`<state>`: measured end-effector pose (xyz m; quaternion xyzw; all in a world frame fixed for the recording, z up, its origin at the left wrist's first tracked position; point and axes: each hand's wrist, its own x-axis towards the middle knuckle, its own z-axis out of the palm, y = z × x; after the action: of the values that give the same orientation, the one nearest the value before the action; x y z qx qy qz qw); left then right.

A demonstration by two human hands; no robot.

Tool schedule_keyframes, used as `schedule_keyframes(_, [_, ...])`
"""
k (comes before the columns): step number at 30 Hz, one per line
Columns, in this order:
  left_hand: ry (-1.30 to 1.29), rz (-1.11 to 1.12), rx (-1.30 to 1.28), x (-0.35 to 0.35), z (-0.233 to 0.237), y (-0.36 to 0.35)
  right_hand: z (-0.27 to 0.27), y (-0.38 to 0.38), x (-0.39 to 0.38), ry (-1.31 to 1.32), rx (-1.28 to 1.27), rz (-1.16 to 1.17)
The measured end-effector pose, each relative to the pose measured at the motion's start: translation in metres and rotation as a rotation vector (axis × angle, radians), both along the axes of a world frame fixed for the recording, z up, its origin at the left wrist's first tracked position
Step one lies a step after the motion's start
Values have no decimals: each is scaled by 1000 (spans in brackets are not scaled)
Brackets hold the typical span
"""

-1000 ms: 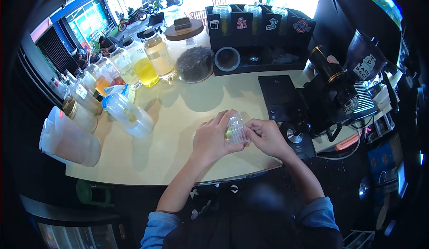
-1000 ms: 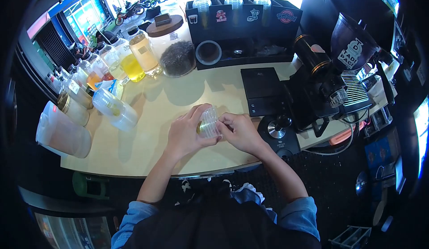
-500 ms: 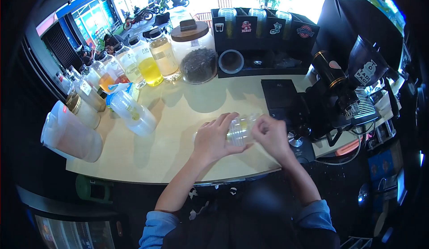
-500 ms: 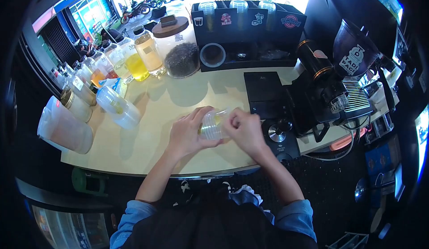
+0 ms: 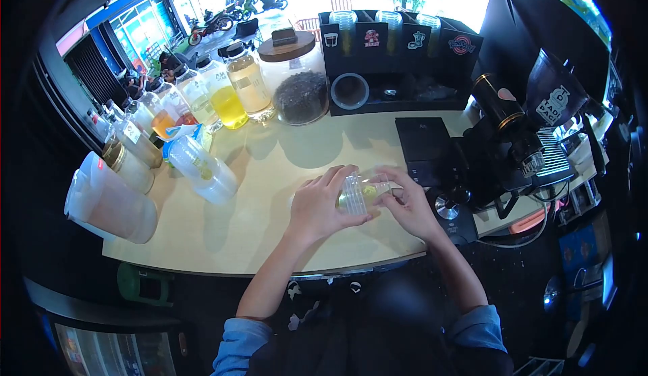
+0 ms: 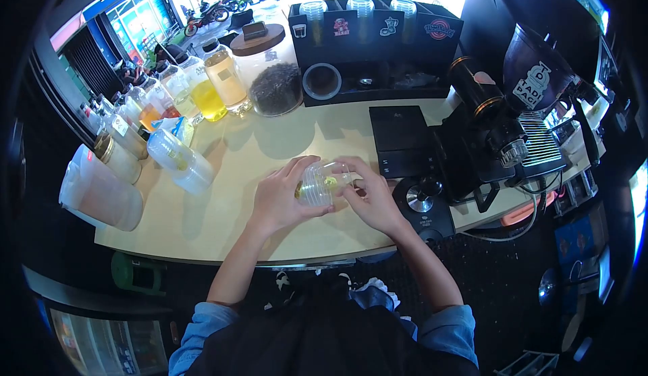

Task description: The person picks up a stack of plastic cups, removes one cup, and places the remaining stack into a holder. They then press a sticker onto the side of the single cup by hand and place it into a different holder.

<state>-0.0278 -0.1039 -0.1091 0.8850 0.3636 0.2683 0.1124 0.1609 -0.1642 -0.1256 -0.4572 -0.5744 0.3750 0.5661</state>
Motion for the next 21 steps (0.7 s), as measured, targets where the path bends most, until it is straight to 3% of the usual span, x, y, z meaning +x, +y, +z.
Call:
schedule_keyframes(7, [3, 5, -4, -1, 0, -1, -1, 2, -11, -68, -77, 61])
schedule_keyframes(19, [-13, 9, -3, 0, 2, -3, -9, 1, 10, -35, -101, -58])
schedule_keyframes(21, [-5, 13, 3, 1, 1, -2, -15, 2, 17, -14, -7, 60])
